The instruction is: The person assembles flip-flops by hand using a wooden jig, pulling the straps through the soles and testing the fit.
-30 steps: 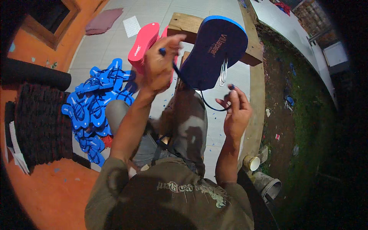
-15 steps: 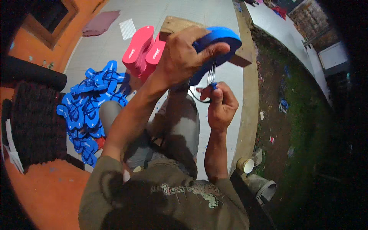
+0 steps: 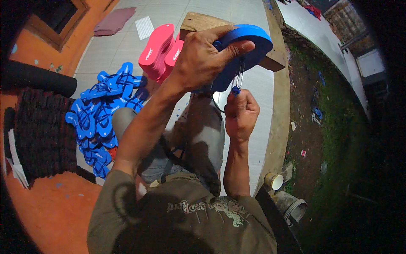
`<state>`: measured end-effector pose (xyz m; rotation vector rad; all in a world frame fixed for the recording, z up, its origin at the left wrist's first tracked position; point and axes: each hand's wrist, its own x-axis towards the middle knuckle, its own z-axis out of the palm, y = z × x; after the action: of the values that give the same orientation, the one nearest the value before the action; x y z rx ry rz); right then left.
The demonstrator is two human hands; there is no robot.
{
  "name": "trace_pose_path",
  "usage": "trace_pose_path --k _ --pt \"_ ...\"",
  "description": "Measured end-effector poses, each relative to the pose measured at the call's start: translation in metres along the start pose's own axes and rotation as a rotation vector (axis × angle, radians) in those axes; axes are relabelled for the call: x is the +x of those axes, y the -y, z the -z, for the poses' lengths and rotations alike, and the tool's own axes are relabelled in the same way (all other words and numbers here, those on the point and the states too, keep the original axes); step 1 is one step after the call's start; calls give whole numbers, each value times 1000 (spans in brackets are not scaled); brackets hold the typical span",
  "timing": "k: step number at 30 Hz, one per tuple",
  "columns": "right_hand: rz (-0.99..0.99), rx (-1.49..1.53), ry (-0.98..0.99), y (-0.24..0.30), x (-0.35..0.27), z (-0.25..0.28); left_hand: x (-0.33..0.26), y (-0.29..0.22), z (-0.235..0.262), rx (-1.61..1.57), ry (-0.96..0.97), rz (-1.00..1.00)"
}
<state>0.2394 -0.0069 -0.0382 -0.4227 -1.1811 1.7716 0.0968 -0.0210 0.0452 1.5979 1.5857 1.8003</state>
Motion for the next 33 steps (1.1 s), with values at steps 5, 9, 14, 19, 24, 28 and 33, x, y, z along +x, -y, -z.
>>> trace_pose_path --k 5,9,14,19,24,28,33 --pt "-273 -192 162 44 21 4 1 -1 -1 -132 -58 76" --pt "-131 -527 68 72 25 2 -13 -2 7 -342 26 225" --pt "156 -417 5 73 31 -28 -19 -8 4 -412 15 212" --pt "313 -663 -134 48 29 -42 -29 6 3 -125 -140 130" --pt "548 -652 -30 32 -23 -27 -111 -31 -8 -99 -180 -283" --pt "188 -564 144 36 -87 -9 -143 -18 -1 -194 -60 -155" --pt "33 -435 35 47 -71 8 -136 -7 -5 -75 -1 56"
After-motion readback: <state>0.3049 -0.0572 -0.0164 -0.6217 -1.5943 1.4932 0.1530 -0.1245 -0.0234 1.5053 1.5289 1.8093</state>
